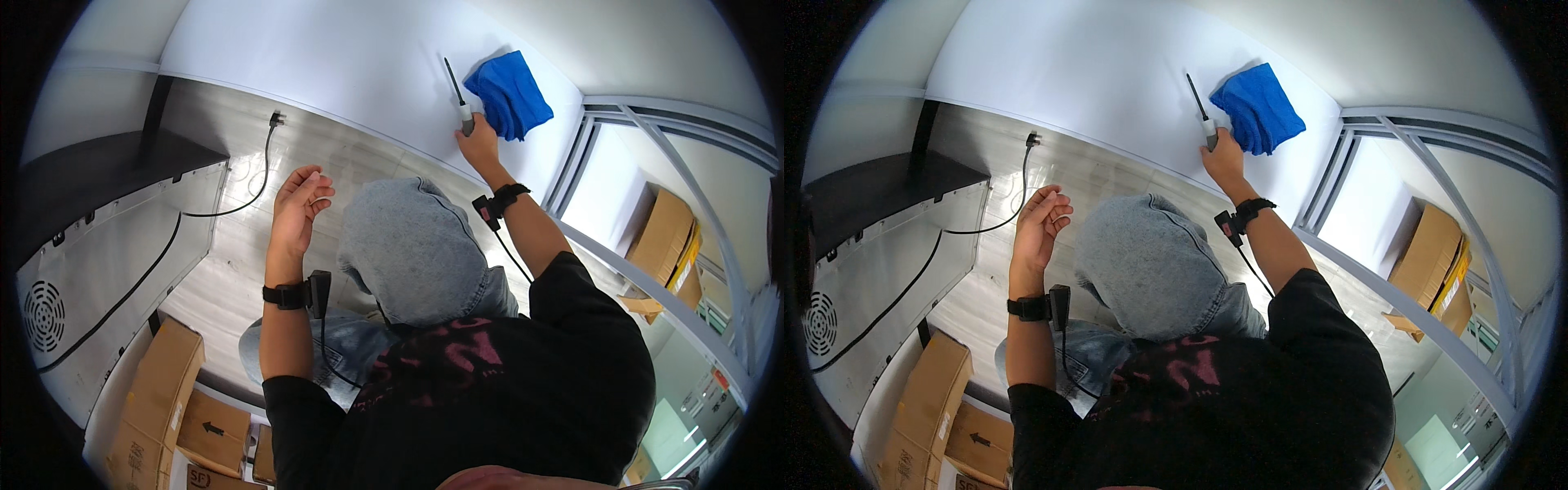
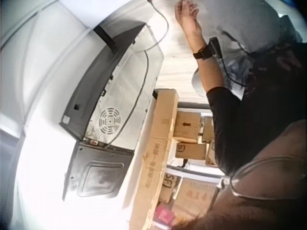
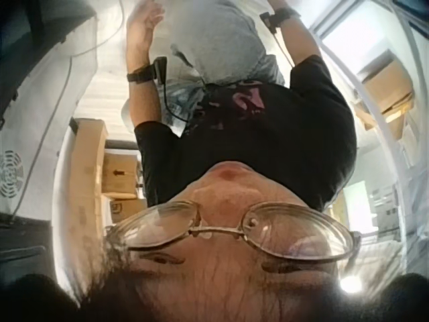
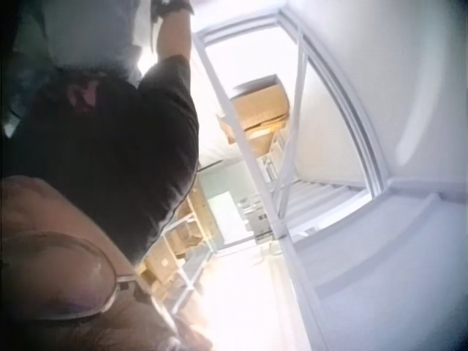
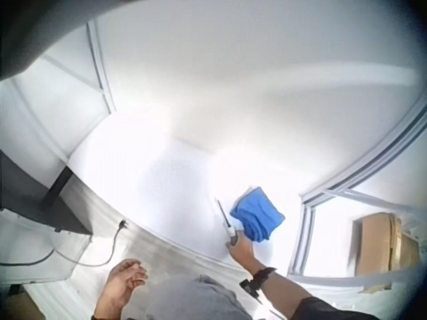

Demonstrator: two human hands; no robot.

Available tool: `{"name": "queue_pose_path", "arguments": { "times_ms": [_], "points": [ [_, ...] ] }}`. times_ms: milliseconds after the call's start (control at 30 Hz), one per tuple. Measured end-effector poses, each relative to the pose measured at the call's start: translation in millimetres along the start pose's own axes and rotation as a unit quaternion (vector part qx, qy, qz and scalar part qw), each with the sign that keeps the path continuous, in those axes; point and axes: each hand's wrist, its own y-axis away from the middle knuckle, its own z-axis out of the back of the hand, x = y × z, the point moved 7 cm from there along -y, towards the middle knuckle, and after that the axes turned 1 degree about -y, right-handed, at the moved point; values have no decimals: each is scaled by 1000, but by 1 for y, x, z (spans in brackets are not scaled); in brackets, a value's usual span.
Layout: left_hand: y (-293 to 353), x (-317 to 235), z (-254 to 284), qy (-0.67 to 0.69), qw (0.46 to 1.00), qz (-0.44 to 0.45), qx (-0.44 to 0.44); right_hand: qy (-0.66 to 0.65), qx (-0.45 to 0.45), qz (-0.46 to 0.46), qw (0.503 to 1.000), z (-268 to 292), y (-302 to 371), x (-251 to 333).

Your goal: The person uses a screwdriver to tighten screws on the back panel of a wall-mounted electronic device. They then wipe the surface with a blue cloth and continue securing additional screws.

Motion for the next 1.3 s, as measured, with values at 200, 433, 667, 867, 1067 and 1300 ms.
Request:
{"name": "queue_pose_path", "arguments": {
  "times_ms": [200, 433, 667, 867, 1067, 1300],
  "points": [
    [6, -7, 14, 24, 1000, -3, -18, 49, -23, 2, 999, -5, -12, 27],
    [12, -13, 43, 94, 995, -10, -42, 21, -14, 79, 997, -25, -35, 62],
    [49, -33, 78, 122, 987, -58, -84, -152, 22, 102, 983, -40, -66, 99],
    [112, -91, 109, 119, 971, -141, -149, -415, 270, 70, 866, 14, -9, 299],
    [177, -171, 104, 62, 951, -255, -166, -481, 429, 212, 735, 60, 87, 431],
    [214, -265, 89, 71, 916, -386, -79, -476, 480, 287, 679, 96, 180, 504]
  ]
}}
